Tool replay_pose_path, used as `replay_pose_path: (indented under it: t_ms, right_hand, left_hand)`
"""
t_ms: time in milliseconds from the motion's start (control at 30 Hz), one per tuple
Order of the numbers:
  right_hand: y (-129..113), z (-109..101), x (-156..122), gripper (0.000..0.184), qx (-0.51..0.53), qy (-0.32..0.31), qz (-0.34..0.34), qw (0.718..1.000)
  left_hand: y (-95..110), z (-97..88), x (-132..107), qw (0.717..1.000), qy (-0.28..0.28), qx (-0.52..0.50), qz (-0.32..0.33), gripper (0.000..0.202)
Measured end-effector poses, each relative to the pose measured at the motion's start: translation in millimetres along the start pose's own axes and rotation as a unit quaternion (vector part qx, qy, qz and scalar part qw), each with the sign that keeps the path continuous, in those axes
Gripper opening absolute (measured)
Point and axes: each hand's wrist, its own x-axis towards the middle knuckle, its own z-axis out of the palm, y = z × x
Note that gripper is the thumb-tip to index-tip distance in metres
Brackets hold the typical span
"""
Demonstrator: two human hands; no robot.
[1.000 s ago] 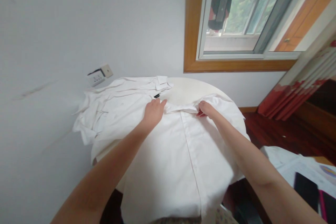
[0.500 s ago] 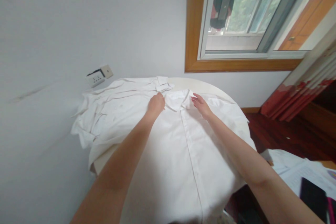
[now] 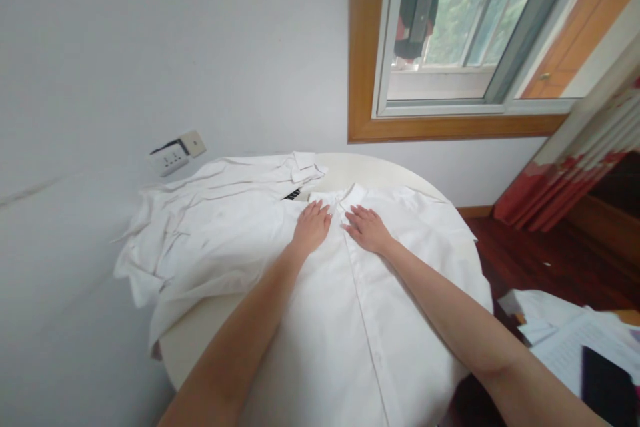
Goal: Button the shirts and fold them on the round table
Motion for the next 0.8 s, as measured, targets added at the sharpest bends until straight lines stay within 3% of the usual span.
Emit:
replay_pose_path:
  t_ms: [133, 300, 467, 667, 800]
  right_hand:
    - [-3.6, -1.8, -0.3, 0.052, -0.036, -0.013, 0.020, 0.999]
    - [-7.8, -18.6, 17.4, 0.047, -0.055, -0.042, 0.041, 0.997]
    - [-10.8, -24.8, 41.3, 0.038, -0.053, -0.009, 0.103, 0.993]
    - [-8.1, 1.6, 43.5, 0.037, -0.086, 0.064, 0.131, 0.986]
    - [-1.5, 14.8, 45.4, 0.052, -0.076, 0.010, 0.121, 0.990]
  left_hand:
    - [-0.3, 3.8, 0.3, 1.000, -0.023, 0.017, 0.000, 0.051]
    - [-1.2, 4.4, 3.7, 0.997, -0.072, 0.015, -0.012, 0.055]
    - [-5.0, 1.5, 10.1, 0.995, -0.102, 0.020, 0.001, 0.055]
    - [2.6, 0.2, 17.3, 0.999, -0.028, 0.032, -0.015, 0.047]
    - [4.3, 1.9, 16.6, 0.999, 0.013, 0.030, 0.002, 0.047]
